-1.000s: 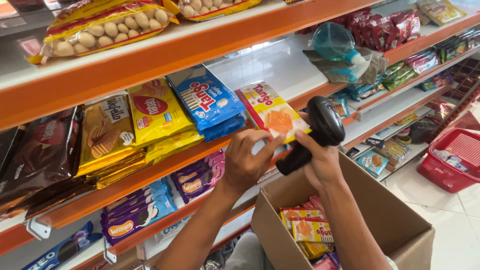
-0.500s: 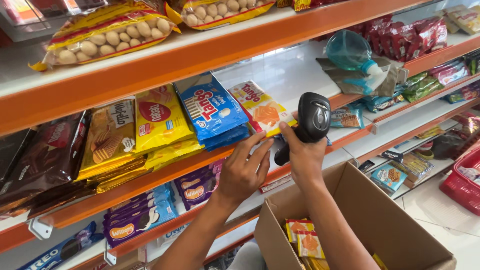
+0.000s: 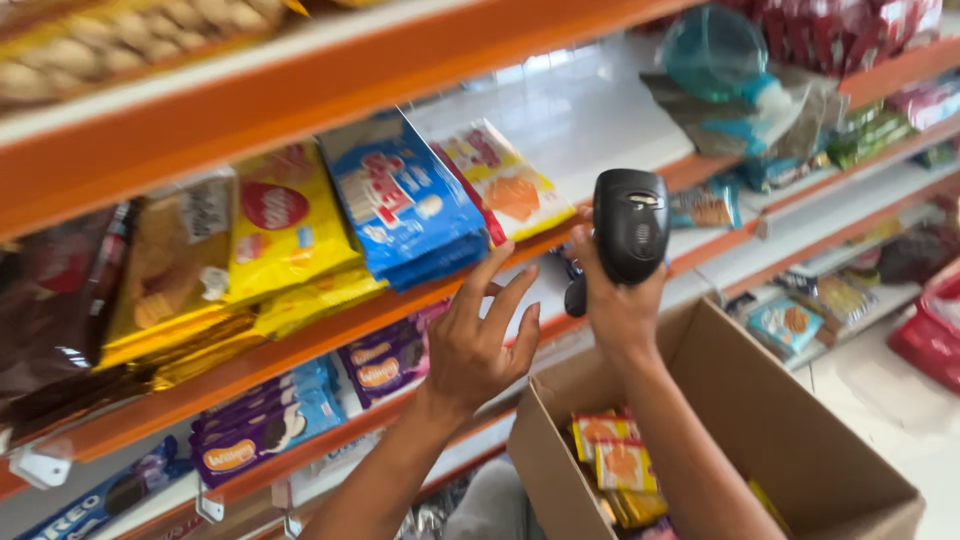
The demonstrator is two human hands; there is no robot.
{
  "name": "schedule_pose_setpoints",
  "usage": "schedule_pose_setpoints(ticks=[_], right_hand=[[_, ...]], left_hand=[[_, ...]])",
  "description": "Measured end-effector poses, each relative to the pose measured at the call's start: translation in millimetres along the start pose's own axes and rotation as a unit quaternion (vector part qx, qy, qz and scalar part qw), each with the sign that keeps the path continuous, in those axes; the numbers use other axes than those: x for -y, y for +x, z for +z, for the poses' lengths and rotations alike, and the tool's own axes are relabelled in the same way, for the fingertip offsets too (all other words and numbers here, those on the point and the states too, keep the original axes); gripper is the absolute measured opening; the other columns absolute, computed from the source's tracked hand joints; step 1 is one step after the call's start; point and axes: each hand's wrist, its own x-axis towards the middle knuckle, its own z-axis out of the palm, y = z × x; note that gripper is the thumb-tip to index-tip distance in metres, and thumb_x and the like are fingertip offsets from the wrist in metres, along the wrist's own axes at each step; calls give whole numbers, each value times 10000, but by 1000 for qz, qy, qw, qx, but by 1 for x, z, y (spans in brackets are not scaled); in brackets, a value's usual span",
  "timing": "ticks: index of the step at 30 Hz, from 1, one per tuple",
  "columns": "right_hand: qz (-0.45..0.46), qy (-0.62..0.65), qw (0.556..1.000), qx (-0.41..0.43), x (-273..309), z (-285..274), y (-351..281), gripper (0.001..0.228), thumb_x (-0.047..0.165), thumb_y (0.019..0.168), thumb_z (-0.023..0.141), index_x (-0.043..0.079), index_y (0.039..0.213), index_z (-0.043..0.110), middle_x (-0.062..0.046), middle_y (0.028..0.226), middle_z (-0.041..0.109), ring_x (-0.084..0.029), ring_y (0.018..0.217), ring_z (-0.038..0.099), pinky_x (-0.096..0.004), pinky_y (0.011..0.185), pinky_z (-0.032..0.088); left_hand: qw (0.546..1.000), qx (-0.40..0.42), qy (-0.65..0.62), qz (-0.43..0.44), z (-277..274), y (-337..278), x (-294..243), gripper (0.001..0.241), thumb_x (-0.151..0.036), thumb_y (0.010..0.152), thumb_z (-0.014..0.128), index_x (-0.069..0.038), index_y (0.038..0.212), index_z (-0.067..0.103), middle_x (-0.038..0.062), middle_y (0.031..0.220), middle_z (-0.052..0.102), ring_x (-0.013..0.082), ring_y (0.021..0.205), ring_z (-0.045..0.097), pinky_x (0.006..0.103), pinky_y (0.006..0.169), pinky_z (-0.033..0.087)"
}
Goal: The person sits on the floor and uses a handheld scanner to scan barcode labels on various snack packages before placing them into a cardboard box.
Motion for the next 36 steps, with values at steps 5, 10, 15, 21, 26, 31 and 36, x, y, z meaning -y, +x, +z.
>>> schedule_pose_setpoints(ticks=[5,10,15,21,26,31,36], right_hand=[[2,-109,988,112,-3,-83,-27,248,82,957,765,15,1173,663,-35,1029,724,-94,904,679,-277,819,575],[173,-379,890,186,1,-183,-48,275,140,851,839,33,1077,725,-67,925,751,-111,838,649,-323,765,572],[304,-528,766,205,-18,-252,-77,406,66,695,831,45,1078,699,-128,879,753,-248,805,734,-385,734,588],[245,-577,720,297,-55,-296,-104,485,12,642,768,66,1120,708,-197,1045,724,-403,1045,662,-446,901,524],[283,-581,704,294,-60,-311,-103,483,-12,644,753,79,1116,709,-187,1001,743,-385,1026,674,-448,893,530],[323,-576,693,290,-61,-320,-103,513,-21,637,744,100,1134,715,-186,969,748,-381,993,690,-442,869,544],[337,-576,688,285,-59,-323,-104,539,-3,624,765,105,1148,703,-179,986,749,-374,998,695,-437,869,548]], left_hand=[[987,81,-130,42,41,-34,-2,172,-94,901,771,-82,1047,682,91,1118,686,238,858,690,354,776,573],[943,248,-222,1,111,-90,-1,108,-157,913,732,-89,958,661,79,978,685,274,888,695,384,775,570],[849,477,-220,-59,200,-139,17,199,-299,907,695,-105,944,716,119,941,703,361,908,688,499,774,548],[670,740,-44,-27,304,-171,4,391,-412,884,766,-92,1110,755,162,1164,726,337,1115,696,458,947,562],[598,801,-2,-17,367,-175,-19,396,-404,876,769,-87,1113,748,159,1155,727,326,1097,699,453,933,566],[488,869,77,-30,399,-185,-39,403,-394,866,772,-80,1118,738,155,1143,730,312,1075,704,446,915,570],[429,887,166,-31,400,-213,-50,411,-383,856,776,-73,1122,729,151,1132,732,299,1054,708,439,897,574]])
